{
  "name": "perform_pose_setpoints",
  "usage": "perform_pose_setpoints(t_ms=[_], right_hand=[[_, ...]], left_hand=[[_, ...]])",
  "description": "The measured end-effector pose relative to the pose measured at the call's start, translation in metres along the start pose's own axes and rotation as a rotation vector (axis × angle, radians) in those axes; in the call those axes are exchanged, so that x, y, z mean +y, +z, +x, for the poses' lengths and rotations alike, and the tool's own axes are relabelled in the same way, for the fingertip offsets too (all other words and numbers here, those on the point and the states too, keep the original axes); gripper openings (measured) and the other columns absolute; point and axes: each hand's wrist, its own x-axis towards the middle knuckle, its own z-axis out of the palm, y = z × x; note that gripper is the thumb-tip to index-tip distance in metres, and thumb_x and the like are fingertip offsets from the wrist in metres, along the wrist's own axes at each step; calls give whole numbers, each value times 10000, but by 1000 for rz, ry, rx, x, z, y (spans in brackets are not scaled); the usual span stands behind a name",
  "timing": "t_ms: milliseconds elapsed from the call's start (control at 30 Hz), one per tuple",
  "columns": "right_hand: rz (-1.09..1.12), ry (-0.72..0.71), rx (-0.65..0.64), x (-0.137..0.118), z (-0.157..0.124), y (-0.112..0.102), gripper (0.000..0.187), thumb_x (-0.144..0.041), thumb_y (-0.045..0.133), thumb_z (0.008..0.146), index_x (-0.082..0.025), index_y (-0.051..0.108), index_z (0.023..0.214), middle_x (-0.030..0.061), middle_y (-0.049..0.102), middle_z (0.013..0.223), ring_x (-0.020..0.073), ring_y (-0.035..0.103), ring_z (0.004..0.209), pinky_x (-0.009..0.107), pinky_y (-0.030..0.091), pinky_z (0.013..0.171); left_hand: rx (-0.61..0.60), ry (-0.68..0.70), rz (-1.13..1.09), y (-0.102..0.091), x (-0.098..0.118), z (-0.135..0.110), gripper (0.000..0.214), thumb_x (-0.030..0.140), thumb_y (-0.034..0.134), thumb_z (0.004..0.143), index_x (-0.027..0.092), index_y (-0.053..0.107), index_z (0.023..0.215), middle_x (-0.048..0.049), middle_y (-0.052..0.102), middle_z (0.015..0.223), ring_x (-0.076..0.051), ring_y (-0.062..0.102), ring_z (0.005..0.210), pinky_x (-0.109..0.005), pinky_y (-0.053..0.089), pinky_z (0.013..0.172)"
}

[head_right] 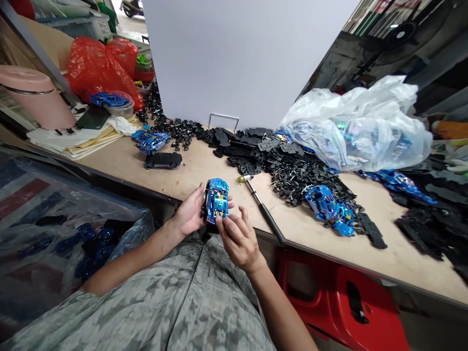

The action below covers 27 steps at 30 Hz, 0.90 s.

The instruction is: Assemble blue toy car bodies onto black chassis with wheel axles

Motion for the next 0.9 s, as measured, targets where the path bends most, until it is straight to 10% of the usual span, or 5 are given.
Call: perform_pose_setpoints(t_ms=[400,900], right_hand=[[-59,-83,-22,-8,18,4,466,-25,619,937,-110,616,1395,104,719,981,226,709,990,609,508,1125],[5,-34,-44,-7,21,7,448,-31,618,927,-151,629,1359,96,707,1000,219,696,987,574,523,1103]], left_hand=[[44,-41,25,2,6,-6,739,602,239,1062,45,623,1360,-186,798,1014,-259,785,857,-368,596,860],[64,-67,71,3,7,-10,791,624,204,1056,28,638,1344,-169,795,914,-242,765,811,-320,572,795]])
